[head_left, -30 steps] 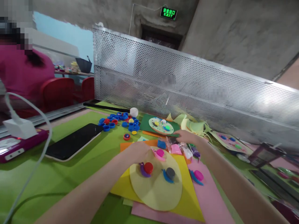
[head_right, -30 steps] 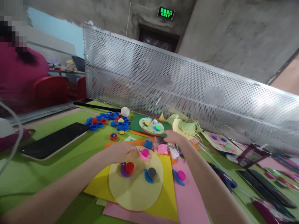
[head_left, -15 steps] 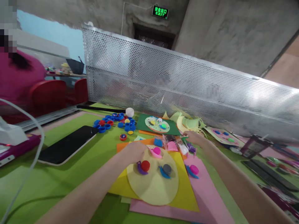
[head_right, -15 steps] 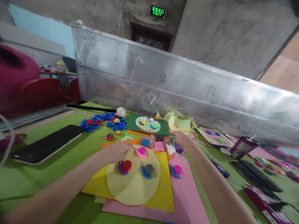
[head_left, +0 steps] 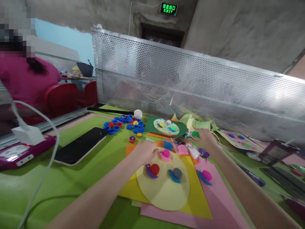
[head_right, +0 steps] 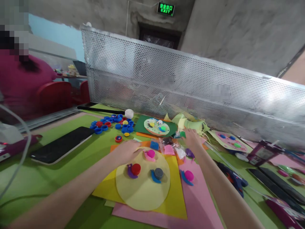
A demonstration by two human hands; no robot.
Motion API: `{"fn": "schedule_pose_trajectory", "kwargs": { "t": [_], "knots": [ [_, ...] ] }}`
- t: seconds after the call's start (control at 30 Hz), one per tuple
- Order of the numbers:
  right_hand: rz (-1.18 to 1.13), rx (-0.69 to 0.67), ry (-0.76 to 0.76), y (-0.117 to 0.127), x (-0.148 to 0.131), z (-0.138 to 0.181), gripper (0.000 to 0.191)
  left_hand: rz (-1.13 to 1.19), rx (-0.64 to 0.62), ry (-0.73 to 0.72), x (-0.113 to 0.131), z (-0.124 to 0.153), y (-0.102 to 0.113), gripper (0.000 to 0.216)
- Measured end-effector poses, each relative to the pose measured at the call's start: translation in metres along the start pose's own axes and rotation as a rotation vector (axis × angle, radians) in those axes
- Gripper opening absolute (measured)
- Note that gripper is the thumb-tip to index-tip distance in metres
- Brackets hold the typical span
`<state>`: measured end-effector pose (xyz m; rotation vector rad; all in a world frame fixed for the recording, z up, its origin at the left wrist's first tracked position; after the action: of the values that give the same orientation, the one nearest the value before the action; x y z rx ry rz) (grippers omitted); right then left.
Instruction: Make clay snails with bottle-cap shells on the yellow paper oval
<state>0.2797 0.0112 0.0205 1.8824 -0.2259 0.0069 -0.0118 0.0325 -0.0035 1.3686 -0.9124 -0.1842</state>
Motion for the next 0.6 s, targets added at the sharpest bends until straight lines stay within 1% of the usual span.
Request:
{"fn": "schedule_pose_trajectory", "kwargs": {
  "t": [0.07,0.13,0.23,0.3,0.37,0.43,0.47,0.53,0.6],
  "knots": [
    [-0.055,0.094,0.077,0.016,-0.018,0.013,0.032,0.114,0.047,-0.002,0.003,0.0,0.001,0.028],
    [-0.127,0.13,0.209,0.028,-0.041,0.033,0.038,0.242,0.048,-0.027,0.008,0.001,0.002,0.031],
    [-0.212,0.147,0.397,0.037,-0.071,0.066,0.039,0.405,-0.007,-0.098,0.017,0.004,-0.001,0.033],
    [-0.246,0.161,0.462,0.037,-0.082,0.082,0.037,0.482,-0.059,-0.145,0.023,0.006,-0.005,0.029],
    [-0.275,0.175,0.473,0.034,-0.084,0.092,0.036,0.529,-0.092,-0.157,0.027,0.008,-0.008,0.026],
    [-0.3,0.197,0.44,0.032,-0.082,0.098,0.038,0.55,-0.086,-0.137,0.031,0.01,-0.01,0.024],
    [-0.322,0.221,0.413,0.033,-0.081,0.101,0.038,0.554,-0.071,-0.125,0.033,0.012,-0.011,0.025],
    [-0.372,0.276,0.366,0.035,-0.081,0.106,0.031,0.56,-0.026,-0.105,0.039,0.014,-0.013,0.027],
    [-0.414,0.297,0.36,0.039,-0.084,0.11,0.024,0.566,0.028,-0.096,0.047,0.017,-0.015,0.028]
  ]
}}
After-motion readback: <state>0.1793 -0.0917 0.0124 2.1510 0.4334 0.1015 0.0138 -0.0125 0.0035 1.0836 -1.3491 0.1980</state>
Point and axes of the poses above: each hand's wrist, its own z-axis away from the middle knuckle, its own y-axis out of the back of the hand, x = y × z, the point moved 1 cm from there along -z, towards the middle knuckle, and after that the axes turned 1 degree about y, right-handed, at the moved point
